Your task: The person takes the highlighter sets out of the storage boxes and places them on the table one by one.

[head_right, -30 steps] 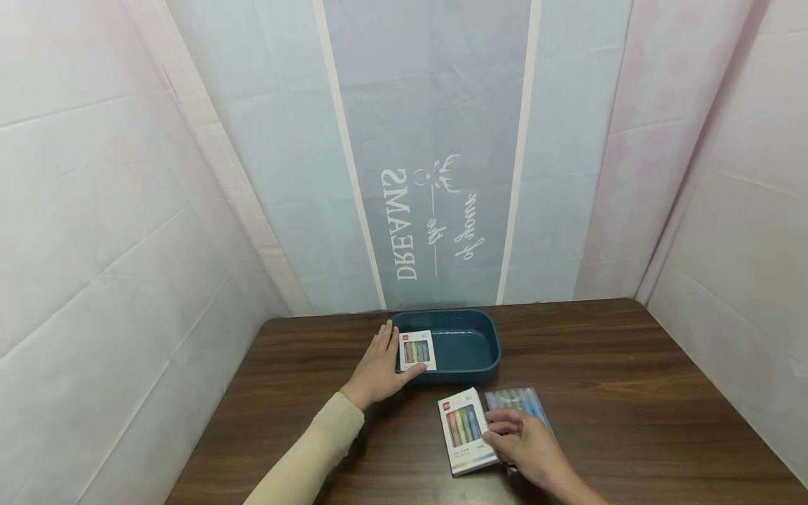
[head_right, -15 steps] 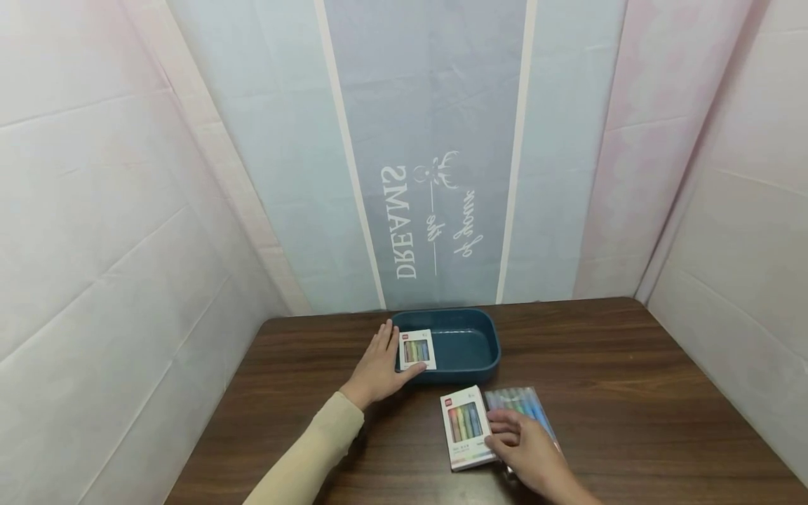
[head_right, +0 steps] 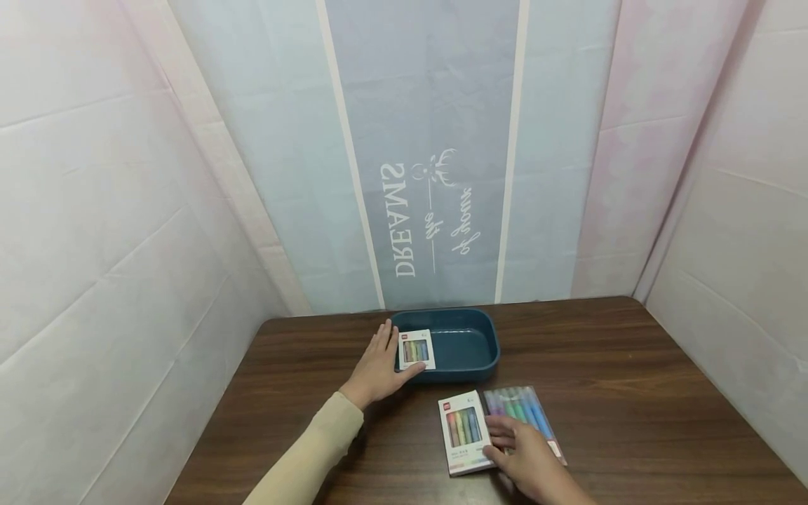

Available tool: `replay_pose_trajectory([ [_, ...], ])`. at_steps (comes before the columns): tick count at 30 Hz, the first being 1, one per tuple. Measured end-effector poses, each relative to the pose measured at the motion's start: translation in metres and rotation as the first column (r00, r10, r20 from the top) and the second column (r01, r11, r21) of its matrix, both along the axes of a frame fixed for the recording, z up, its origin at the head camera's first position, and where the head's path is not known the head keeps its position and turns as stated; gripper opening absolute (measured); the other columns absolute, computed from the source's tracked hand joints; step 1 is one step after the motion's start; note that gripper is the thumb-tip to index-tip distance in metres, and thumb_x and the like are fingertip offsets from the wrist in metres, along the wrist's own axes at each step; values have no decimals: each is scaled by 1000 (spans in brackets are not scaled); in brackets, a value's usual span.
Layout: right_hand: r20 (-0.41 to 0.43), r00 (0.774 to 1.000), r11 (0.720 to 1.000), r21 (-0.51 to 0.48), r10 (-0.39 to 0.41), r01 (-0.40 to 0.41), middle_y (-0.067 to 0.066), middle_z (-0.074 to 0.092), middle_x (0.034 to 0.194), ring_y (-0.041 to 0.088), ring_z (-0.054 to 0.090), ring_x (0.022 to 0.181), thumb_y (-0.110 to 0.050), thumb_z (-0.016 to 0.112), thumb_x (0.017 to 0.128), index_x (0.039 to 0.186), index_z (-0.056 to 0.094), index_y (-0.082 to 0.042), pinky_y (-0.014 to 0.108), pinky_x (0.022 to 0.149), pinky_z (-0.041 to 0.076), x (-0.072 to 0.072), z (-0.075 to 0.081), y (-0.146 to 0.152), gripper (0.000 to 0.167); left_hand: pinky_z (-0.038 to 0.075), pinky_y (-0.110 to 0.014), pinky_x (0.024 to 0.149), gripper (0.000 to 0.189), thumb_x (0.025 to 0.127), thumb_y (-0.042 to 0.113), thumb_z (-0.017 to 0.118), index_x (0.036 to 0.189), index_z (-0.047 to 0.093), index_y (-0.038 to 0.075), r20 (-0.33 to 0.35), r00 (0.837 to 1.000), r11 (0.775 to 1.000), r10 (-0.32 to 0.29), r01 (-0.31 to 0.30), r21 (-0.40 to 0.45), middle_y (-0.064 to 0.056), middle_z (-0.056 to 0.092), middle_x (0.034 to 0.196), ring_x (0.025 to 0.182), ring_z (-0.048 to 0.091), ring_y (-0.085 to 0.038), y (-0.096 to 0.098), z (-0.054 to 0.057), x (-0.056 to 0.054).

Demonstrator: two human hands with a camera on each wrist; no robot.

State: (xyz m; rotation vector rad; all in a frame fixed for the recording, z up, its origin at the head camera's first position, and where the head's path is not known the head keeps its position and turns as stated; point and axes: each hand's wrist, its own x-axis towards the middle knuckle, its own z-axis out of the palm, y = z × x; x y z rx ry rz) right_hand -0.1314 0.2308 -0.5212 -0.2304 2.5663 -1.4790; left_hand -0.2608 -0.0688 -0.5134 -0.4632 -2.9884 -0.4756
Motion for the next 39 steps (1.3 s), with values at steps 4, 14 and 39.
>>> replay_pose_trajectory([
  [4, -6, 1000, 1000, 5, -23, 23, 23, 76, 122, 29, 78, 105, -5, 86, 90, 136, 63, 14, 36, 84, 64, 0, 0, -2, 55, 19, -45, 133, 111, 98, 81, 50, 169, 24, 0, 1, 1000, 1000, 3, -3, 7, -17, 12, 180, 166, 13, -32, 0, 1, 0],
  [14, -60, 997, 998, 28, -50, 52, 18, 76, 121, 27, 78, 106, -3, 85, 89, 143, 55, 18, 25, 85, 61, 3, -3, -6, 64, 18, -44, 134, 112, 98, 81, 49, 169, 23, -1, 4, 1000, 1000, -2, 2, 1, -17, 11, 180, 166, 13, -32, -1, 1, -2],
  [39, 91, 996, 986, 167, -2, -13, 27, 68, 136, 37, 73, 118, -11, 90, 87, 144, 57, 12, 46, 92, 63, -1, 15, -19, 70, 19, -45, 133, 111, 98, 80, 51, 169, 25, 0, 25, 1000, 1000, 2, -3, 22, -17, 11, 180, 166, 12, -32, -1, 8, -4],
])
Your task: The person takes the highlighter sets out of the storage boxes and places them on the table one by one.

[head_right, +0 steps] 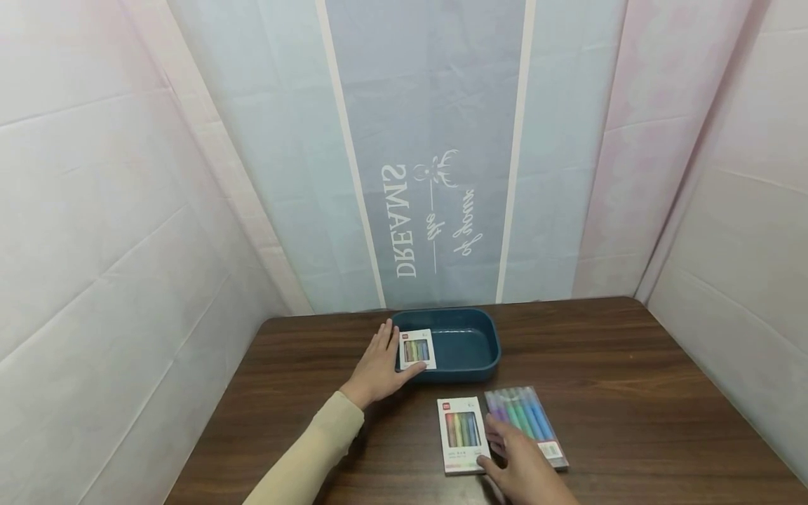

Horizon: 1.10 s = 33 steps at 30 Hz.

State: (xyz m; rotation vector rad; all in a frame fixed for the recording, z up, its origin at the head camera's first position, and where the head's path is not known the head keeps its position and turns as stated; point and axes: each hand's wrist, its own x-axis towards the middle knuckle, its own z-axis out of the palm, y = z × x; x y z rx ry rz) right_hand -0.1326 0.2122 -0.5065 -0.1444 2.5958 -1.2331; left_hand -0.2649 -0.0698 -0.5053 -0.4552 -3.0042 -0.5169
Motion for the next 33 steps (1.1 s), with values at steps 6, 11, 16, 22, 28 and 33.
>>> replay_pose_trajectory([
  [6, -43, 999, 1000, -15, -26, 25, 25, 70, 135, 37, 74, 117, -12, 89, 89, 144, 59, 12, 45, 91, 63, 1, 1, -1, 67, 20, -45, 133, 111, 98, 80, 53, 169, 26, -1, -6, 1000, 1000, -2, 2, 7, -18, 13, 179, 166, 14, -32, 0, -1, 0],
  [11, -60, 997, 998, -11, -55, 55, 21, 71, 135, 33, 74, 118, -17, 87, 91, 143, 62, 8, 46, 94, 62, 3, -2, -2, 62, 20, -45, 133, 111, 97, 81, 51, 169, 26, -1, -15, 1000, 1000, -7, 7, -4, -18, 13, 179, 166, 14, -32, -2, -5, 1],
  [16, -81, 994, 997, -19, -78, 77, 17, 73, 132, 31, 74, 118, -21, 86, 93, 141, 64, 6, 45, 95, 62, 7, -3, -5, 59, 20, -44, 133, 112, 97, 81, 51, 169, 25, 0, -19, 1000, 1000, -12, 12, -3, -17, 12, 180, 166, 13, -32, -3, -6, 3],
  [22, -114, 989, 995, -50, -97, 91, 15, 75, 129, 28, 75, 115, -20, 86, 93, 138, 67, 4, 41, 92, 63, 11, -4, -7, 54, 19, -44, 133, 112, 98, 81, 51, 169, 23, -1, -29, 999, 1000, -22, 22, -7, -17, 12, 180, 166, 13, -32, -5, -7, 6],
  [28, -151, 984, 993, -87, -97, 85, 18, 74, 129, 28, 75, 114, -17, 84, 95, 137, 66, 6, 39, 91, 64, 13, -6, -9, 51, 20, -44, 133, 113, 97, 80, 53, 169, 24, -2, -40, 999, 1000, -25, 25, -6, -18, 13, 179, 166, 14, -32, -6, -9, 9],
  [33, -165, 981, 992, -98, -101, 85, 16, 75, 127, 28, 75, 115, -17, 83, 96, 137, 66, 5, 38, 91, 63, 11, -6, -10, 50, 20, -45, 133, 112, 98, 80, 53, 169, 23, -2, -45, 998, 999, -33, 33, -3, -18, 13, 179, 166, 14, -32, -8, -11, 12],
])
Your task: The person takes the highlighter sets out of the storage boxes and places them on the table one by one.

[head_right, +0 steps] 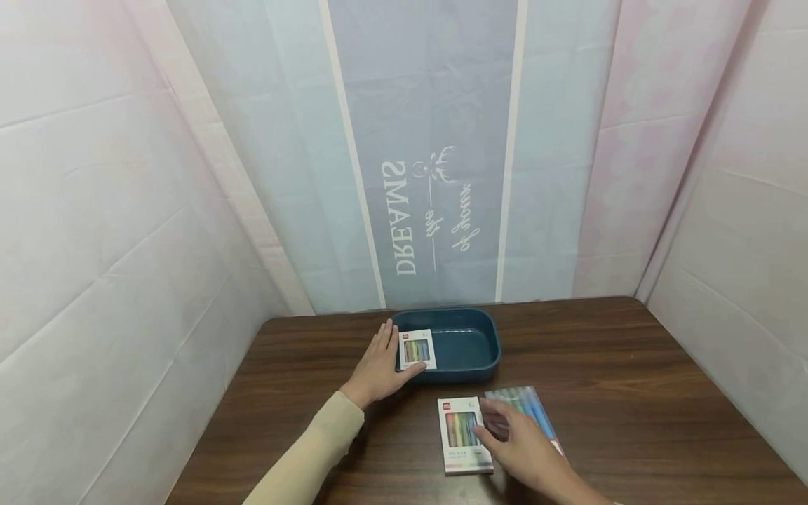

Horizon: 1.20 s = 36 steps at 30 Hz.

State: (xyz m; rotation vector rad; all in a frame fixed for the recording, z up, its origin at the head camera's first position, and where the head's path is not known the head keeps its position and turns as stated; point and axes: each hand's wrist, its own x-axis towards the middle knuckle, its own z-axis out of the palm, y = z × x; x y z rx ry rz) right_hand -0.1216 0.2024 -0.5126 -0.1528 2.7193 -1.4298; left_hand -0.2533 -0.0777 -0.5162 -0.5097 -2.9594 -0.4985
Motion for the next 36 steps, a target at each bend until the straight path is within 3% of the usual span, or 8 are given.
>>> replay_pose_trajectory([
  [9, -49, 997, 998, 24, 54, -53, 18, 73, 131, 32, 73, 120, -20, 81, 98, 141, 65, 3, 41, 95, 62, -12, 10, 4, 51, 19, -44, 133, 112, 98, 80, 52, 169, 23, -2, 3, 1000, 1000, 0, 0, -5, -18, 13, 179, 166, 15, -32, 0, 1, 0],
  [17, -20, 995, 995, -14, 100, -101, 21, 70, 138, 37, 69, 127, -22, 80, 99, 145, 63, 2, 42, 97, 61, -25, 20, 3, 54, 20, -44, 133, 113, 98, 80, 52, 169, 23, -3, 1, 1000, 1000, -1, 1, -6, -18, 14, 179, 166, 16, -32, 0, 2, -1],
  [22, -79, 988, 991, -27, 130, -133, 24, 69, 139, 38, 69, 127, -21, 78, 101, 144, 63, 3, 43, 98, 61, -30, 24, -1, 51, 19, -44, 133, 113, 97, 80, 52, 169, 23, -3, 2, 1000, 1000, 4, -4, -8, -18, 14, 179, 166, 16, -32, 0, 3, -1],
  [30, -113, 984, 990, 22, 138, -136, 17, 70, 140, 34, 70, 127, -32, 76, 102, 145, 64, -5, 42, 98, 61, -41, 32, -3, 51, 22, -46, 133, 113, 97, 78, 55, 168, 25, -5, -6, 1000, 1000, 14, -14, 4, -20, 17, 178, 165, 19, -34, 1, 3, -2],
  [36, -169, 970, 984, 6, 174, -175, 20, 68, 141, 35, 69, 128, -28, 74, 104, 146, 63, -1, 42, 101, 60, -53, 39, -6, 50, 20, -46, 133, 115, 96, 82, 52, 168, 24, -3, 8, 1000, 1000, 17, -17, 16, -19, 15, 179, 166, 17, -33, 0, 2, -6],
])
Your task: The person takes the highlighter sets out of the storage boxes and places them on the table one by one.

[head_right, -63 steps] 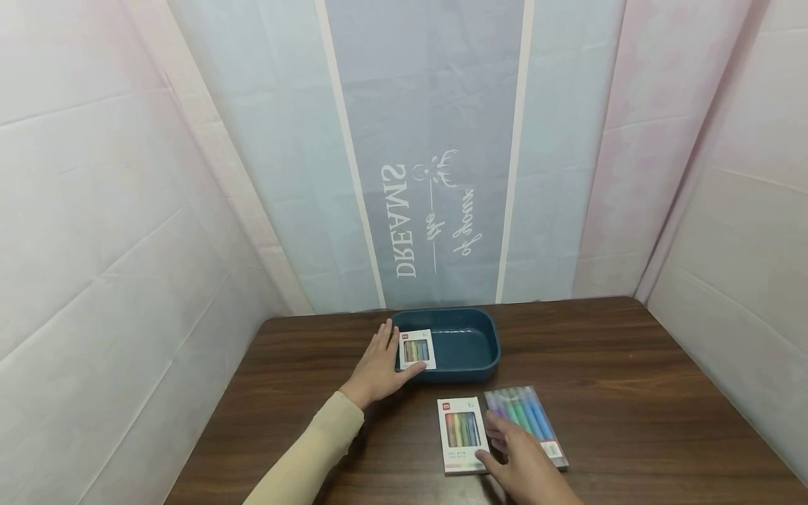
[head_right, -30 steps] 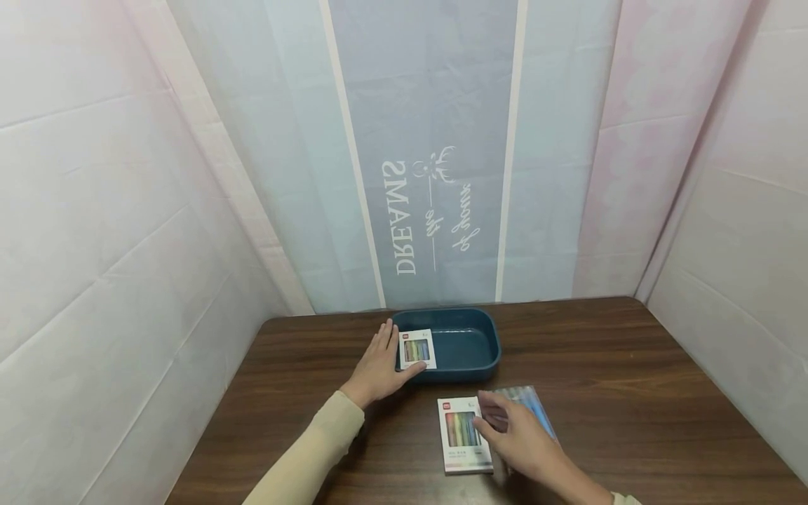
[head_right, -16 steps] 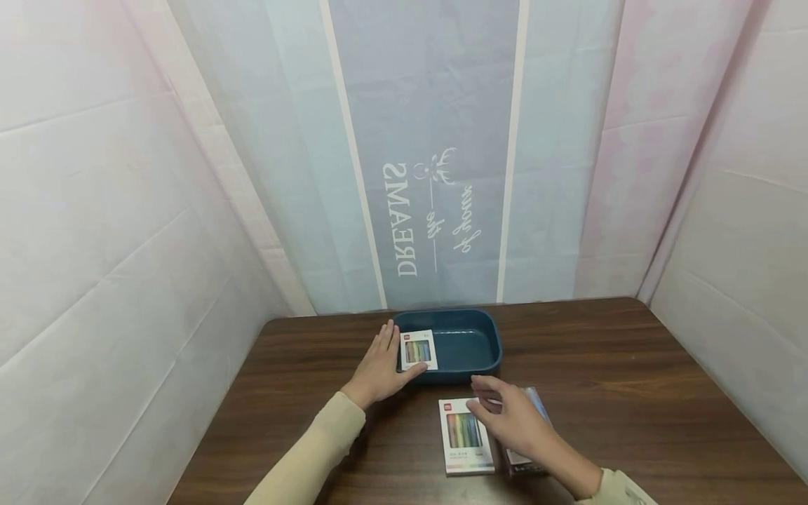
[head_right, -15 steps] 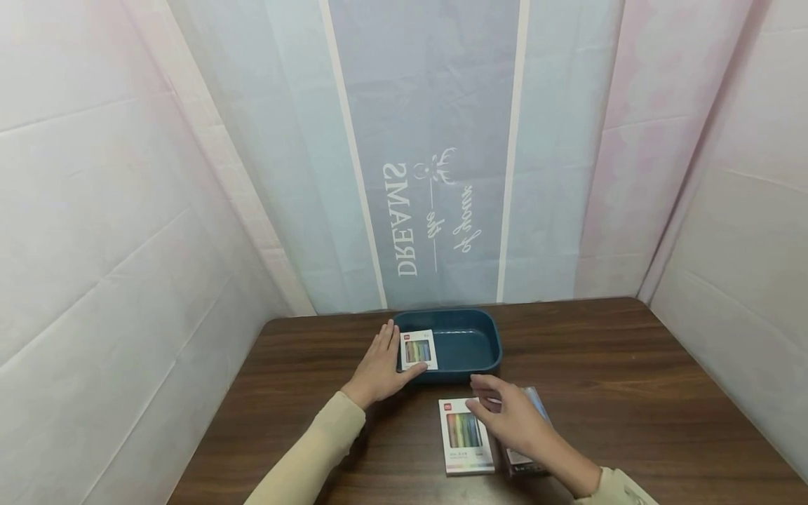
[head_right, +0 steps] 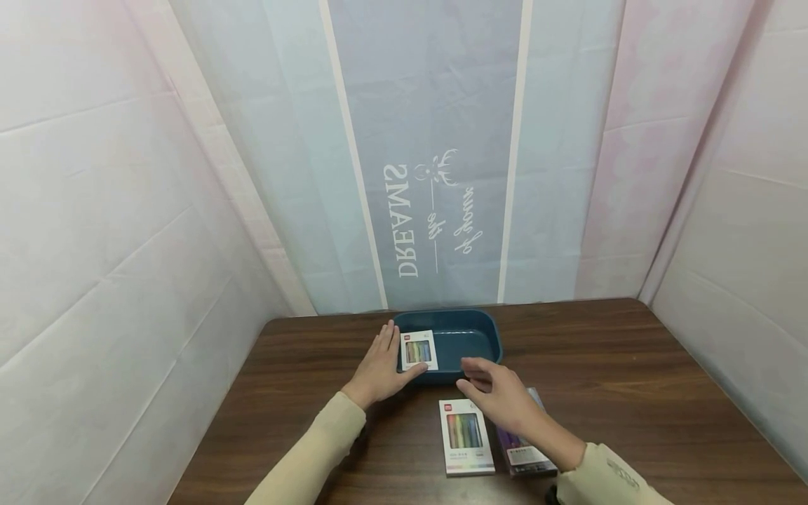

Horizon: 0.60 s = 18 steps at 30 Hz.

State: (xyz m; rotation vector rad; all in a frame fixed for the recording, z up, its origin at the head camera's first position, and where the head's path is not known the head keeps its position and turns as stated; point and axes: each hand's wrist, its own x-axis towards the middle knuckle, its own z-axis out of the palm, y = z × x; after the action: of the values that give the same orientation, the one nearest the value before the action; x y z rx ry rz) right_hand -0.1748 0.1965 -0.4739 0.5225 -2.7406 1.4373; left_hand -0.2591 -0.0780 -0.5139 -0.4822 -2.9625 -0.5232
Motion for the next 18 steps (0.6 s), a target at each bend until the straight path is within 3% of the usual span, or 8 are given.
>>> replay_pose_trajectory([
  [10, -43, 999, 1000, 17, 26, -25, 22, 66, 144, 38, 67, 131, -31, 71, 106, 148, 60, 0, 45, 104, 58, -13, 5, -8, 53, 16, -43, 134, 116, 96, 84, 48, 170, 20, -1, 8, 1000, 1000, -1, 1, -28, -15, 11, 180, 166, 13, -30, -1, -6, -4],
  [18, -77, 996, 998, 44, 40, -37, 22, 66, 144, 38, 67, 130, -35, 70, 107, 148, 60, -1, 50, 105, 57, -23, 2, -9, 55, 21, -46, 133, 114, 97, 82, 52, 168, 25, -4, -3, 1000, 1000, -11, 11, -16, -18, 15, 179, 165, 18, -33, 0, 1, 0],
])
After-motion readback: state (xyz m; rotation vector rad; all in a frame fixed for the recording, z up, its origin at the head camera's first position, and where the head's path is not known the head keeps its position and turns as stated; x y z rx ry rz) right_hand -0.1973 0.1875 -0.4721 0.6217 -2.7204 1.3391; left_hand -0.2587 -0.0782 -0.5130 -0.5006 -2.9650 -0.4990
